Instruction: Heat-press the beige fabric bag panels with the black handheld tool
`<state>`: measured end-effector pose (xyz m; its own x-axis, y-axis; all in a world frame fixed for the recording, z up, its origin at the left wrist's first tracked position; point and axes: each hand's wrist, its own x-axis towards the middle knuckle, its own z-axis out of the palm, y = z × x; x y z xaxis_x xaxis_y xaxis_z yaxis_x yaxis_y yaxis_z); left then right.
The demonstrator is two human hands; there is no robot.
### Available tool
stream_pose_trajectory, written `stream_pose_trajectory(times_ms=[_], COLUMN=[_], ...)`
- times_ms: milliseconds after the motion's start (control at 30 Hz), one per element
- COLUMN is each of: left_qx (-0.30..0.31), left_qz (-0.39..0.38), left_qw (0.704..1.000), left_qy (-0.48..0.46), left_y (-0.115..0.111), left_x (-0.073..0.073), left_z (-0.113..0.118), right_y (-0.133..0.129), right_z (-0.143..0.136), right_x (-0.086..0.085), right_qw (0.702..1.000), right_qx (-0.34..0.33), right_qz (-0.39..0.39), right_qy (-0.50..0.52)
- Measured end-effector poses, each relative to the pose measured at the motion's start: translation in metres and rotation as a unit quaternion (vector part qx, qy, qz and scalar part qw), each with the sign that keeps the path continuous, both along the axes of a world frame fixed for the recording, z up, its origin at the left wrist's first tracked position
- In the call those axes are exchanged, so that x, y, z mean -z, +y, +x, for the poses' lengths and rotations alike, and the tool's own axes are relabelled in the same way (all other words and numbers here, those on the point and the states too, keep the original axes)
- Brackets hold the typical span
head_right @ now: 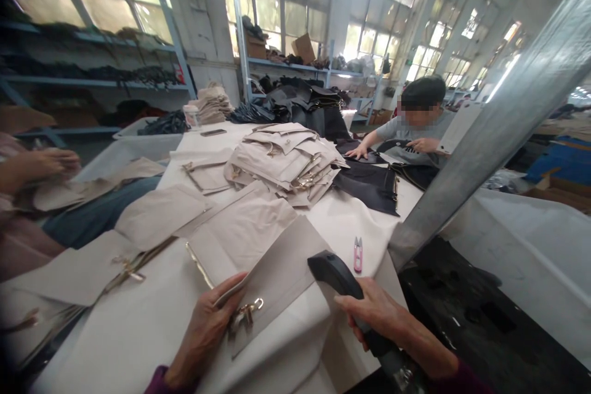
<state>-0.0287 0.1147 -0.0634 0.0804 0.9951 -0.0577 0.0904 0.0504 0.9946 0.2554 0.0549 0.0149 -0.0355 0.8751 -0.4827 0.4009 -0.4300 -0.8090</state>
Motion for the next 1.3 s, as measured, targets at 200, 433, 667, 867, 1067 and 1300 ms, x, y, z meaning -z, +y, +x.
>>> stream_pose_trajectory(times_ms=[200,433,667,867,1067,1300], left_qx=[-0.010,0.004,0.004,-0.004,-0.013,-0.019], left_qz=[0.017,0.012,0.004,0.012,0.010,0.062], left_qw=[0.999,0.999,1.000,0.999,0.999,0.996], left_qy=[0.032,0.038,0.029,0.033,0.033,0.059], left_y=[0.005,0.005,0.005,0.004,0.005,-0.001], left_x=[0.005,0.010,0.009,0.008,0.011,0.010], left_z=[0.001,0.000,0.000,-0.001,0.000,-0.005], right_y=[0.008,0.023,0.061,0.089,0.078,0.046], right_z=[0.020,0.004,-0.030,-0.032,-0.009,-0.032], right_x=[-0.003,-0.017,-0.002,-0.011,-0.020,-0.020], right_qw=[0.996,0.998,0.999,0.993,0.994,0.998], right_qx=[0.076,0.020,-0.004,0.049,0.047,0.015], right_qz=[0.032,0.040,0.050,0.097,0.095,0.056], right_qy=[-0.040,-0.038,0.008,-0.044,-0.025,-0.023])
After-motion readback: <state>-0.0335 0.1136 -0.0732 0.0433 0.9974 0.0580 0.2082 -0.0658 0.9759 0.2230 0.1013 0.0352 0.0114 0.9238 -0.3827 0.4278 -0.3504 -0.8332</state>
